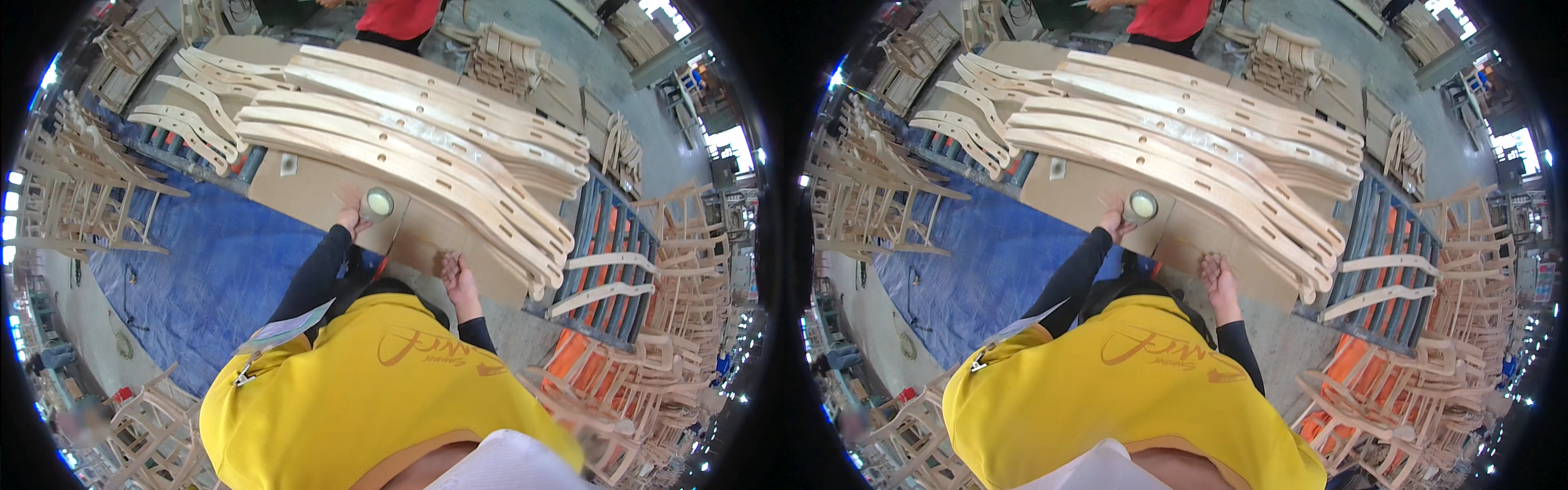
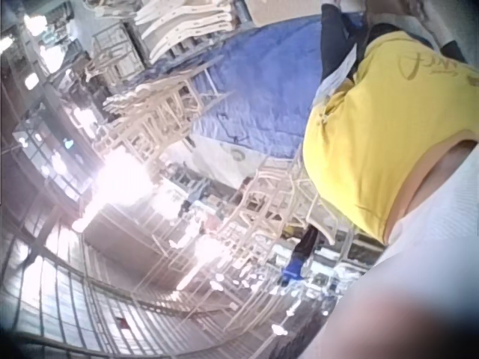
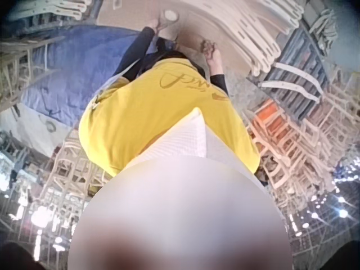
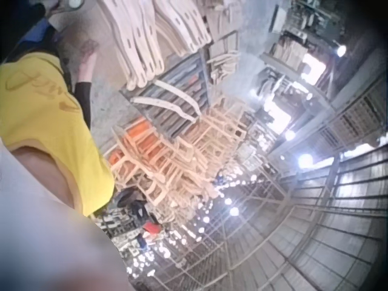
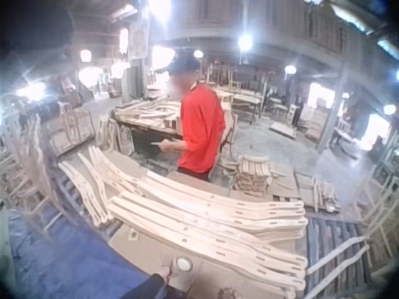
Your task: The person applies a light-colored liquid from a small can onto curved wooden chair parts using a brush. They work on a stack of parts, then walk through the workshop and pick up small white foam pieces from a table.
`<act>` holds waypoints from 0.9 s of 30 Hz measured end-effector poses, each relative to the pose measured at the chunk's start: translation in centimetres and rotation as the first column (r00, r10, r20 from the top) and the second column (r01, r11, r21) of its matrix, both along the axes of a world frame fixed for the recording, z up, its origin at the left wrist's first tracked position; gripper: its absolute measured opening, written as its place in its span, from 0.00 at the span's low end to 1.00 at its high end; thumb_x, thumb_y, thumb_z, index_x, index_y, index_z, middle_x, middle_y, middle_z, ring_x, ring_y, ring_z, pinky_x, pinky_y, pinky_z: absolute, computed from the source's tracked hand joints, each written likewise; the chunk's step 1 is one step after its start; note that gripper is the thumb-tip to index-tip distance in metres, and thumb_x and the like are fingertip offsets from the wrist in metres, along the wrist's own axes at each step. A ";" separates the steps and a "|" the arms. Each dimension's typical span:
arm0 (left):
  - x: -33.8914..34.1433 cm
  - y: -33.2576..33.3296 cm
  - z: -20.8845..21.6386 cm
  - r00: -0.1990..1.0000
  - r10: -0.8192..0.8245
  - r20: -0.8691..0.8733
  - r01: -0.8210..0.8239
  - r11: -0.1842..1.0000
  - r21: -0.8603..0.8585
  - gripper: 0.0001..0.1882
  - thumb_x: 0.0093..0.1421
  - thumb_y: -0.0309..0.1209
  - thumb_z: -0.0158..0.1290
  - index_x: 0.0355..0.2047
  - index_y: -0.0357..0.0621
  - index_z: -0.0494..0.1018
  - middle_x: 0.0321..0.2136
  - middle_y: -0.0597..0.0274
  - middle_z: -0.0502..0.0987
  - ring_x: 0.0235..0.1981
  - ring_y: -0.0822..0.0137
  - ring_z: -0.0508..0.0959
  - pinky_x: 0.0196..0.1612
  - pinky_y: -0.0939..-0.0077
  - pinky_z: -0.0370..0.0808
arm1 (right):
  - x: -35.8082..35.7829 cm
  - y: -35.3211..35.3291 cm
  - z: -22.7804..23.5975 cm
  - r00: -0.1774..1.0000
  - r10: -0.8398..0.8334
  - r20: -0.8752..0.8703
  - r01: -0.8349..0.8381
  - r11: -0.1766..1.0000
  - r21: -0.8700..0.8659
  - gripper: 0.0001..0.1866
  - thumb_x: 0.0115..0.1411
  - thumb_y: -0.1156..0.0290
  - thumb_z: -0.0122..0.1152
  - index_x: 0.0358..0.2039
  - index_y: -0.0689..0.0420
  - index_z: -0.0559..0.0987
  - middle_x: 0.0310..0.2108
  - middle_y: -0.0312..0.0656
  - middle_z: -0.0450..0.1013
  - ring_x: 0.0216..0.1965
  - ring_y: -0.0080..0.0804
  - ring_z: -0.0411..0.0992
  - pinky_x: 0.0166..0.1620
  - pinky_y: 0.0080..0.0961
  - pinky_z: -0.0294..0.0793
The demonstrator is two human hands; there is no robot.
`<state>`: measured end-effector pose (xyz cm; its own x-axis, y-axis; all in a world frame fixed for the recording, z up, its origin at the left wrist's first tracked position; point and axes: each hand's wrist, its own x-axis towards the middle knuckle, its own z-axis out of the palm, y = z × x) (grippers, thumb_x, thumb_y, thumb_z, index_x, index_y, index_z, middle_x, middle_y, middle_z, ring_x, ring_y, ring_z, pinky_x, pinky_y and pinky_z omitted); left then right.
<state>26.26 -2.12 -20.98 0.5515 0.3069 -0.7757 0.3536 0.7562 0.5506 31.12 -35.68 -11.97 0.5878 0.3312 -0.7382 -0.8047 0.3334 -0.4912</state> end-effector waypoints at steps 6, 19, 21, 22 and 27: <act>-1.5 0.6 -1.0 0.985 0.173 0.001 -0.173 0.985 0.011 0.14 0.67 0.40 0.42 0.46 0.46 0.67 0.35 0.58 0.71 0.37 0.63 0.76 0.41 0.59 0.79 | 2.0 2.8 0.6 0.995 0.104 0.011 -0.103 0.994 -0.029 0.17 0.67 0.54 0.46 0.46 0.52 0.71 0.44 0.37 0.76 0.41 0.27 0.75 0.38 0.23 0.76; -2.6 0.8 -0.5 1.000 -0.003 -0.026 0.010 0.952 0.306 0.21 0.59 0.33 0.44 0.52 0.42 0.67 0.40 0.59 0.72 0.36 0.64 0.74 0.40 0.67 0.75 | 3.0 5.2 -3.7 0.965 0.170 -0.200 -0.150 0.982 0.113 0.15 0.68 0.56 0.45 0.42 0.51 0.75 0.42 0.34 0.77 0.42 0.28 0.75 0.37 0.25 0.78; -3.2 0.5 1.1 0.997 0.075 0.015 -0.076 0.977 0.198 0.19 0.60 0.36 0.44 0.50 0.43 0.68 0.38 0.60 0.72 0.37 0.64 0.73 0.41 0.65 0.75 | 3.4 5.2 -3.8 0.965 0.154 -0.211 -0.123 0.981 0.153 0.14 0.68 0.57 0.45 0.41 0.51 0.75 0.41 0.34 0.77 0.41 0.28 0.76 0.37 0.25 0.78; -3.7 0.6 1.4 0.992 0.118 0.031 -0.122 0.982 0.145 0.19 0.61 0.37 0.44 0.49 0.43 0.68 0.38 0.60 0.72 0.37 0.64 0.73 0.41 0.63 0.75 | 3.5 5.3 -3.9 0.964 0.148 -0.220 -0.111 0.979 0.174 0.14 0.68 0.57 0.45 0.40 0.52 0.75 0.40 0.34 0.77 0.41 0.28 0.76 0.37 0.25 0.78; -3.1 1.1 0.6 0.990 0.138 -0.021 -0.134 0.983 0.129 0.08 0.60 0.33 0.45 0.36 0.43 0.69 0.25 0.65 0.70 0.24 0.70 0.72 0.25 0.77 0.73 | 3.9 3.8 -4.1 0.971 0.108 -0.212 -0.063 0.976 0.208 0.15 0.68 0.58 0.44 0.40 0.53 0.77 0.40 0.34 0.78 0.41 0.27 0.77 0.38 0.28 0.78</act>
<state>23.19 -1.02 -20.38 0.4749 0.4746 -0.7411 0.2702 0.7228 0.6360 35.06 -31.87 -16.09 0.3807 0.5259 -0.7606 -0.9153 0.3311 -0.2292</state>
